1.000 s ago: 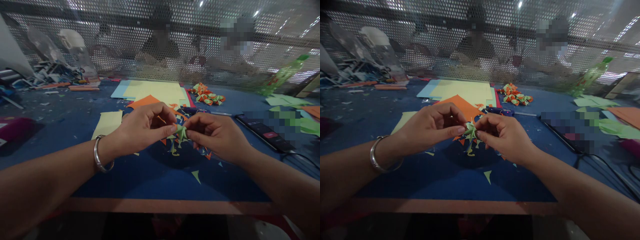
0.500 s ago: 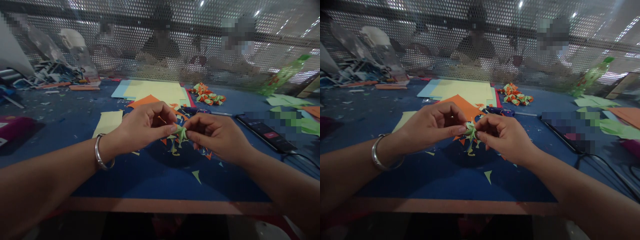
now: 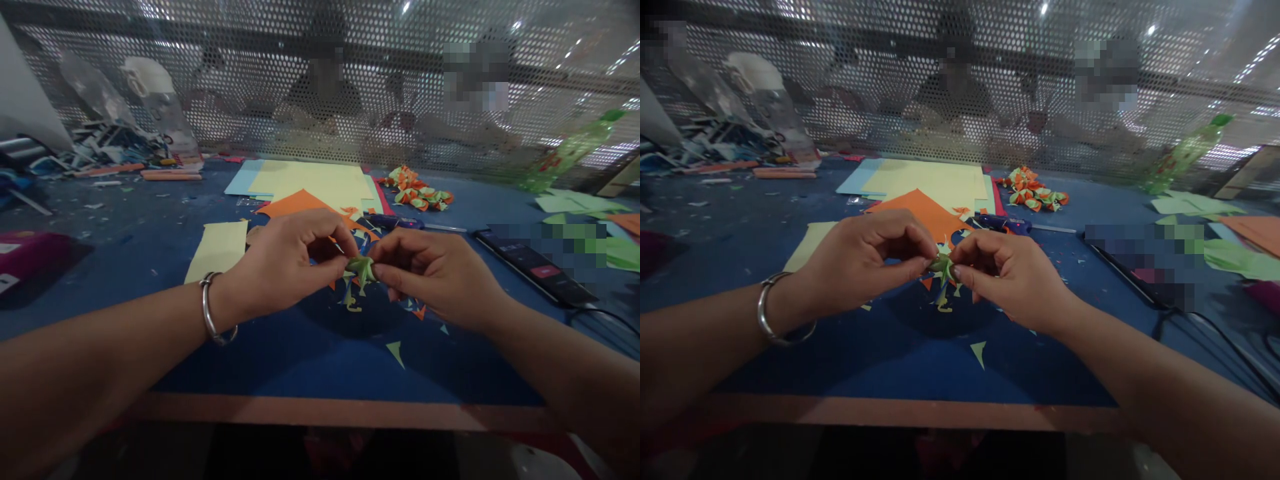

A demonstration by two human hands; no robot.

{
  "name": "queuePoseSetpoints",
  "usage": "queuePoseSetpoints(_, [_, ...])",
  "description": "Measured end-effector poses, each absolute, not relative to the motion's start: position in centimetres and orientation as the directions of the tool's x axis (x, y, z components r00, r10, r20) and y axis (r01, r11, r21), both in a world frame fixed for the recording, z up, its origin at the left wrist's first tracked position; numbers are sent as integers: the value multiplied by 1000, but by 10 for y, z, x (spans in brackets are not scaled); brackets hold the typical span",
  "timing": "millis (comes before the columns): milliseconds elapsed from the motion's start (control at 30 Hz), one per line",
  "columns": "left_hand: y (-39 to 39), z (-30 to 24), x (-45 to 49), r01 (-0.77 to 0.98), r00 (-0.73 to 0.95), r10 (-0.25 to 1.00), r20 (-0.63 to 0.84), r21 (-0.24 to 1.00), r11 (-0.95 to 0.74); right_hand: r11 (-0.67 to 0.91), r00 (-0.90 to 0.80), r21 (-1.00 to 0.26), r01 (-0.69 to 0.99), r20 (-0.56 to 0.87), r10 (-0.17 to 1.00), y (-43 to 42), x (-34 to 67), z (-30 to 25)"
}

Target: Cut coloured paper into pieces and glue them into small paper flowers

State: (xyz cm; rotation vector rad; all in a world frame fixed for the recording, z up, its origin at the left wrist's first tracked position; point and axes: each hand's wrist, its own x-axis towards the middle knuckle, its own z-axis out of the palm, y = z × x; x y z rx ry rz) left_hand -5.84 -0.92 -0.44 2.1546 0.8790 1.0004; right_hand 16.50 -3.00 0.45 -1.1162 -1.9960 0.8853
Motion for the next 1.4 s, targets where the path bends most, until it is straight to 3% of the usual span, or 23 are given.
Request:
queuePoseSetpoints(500, [-14,1,-53,236,557,806,199,893,-384,380,-389,-831,406,219,895,-30,165,4])
queuePoseSetpoints(1100, [-10,-1,-53,191,571,793,212,905,-380,389,-365,-828,403,244,898,-31,168,2])
queuePoseSetpoints(1400, [-9,-11,-46,262,481,835,269,864,-429,454,-413,-759,467,266,871,-28,166,-3])
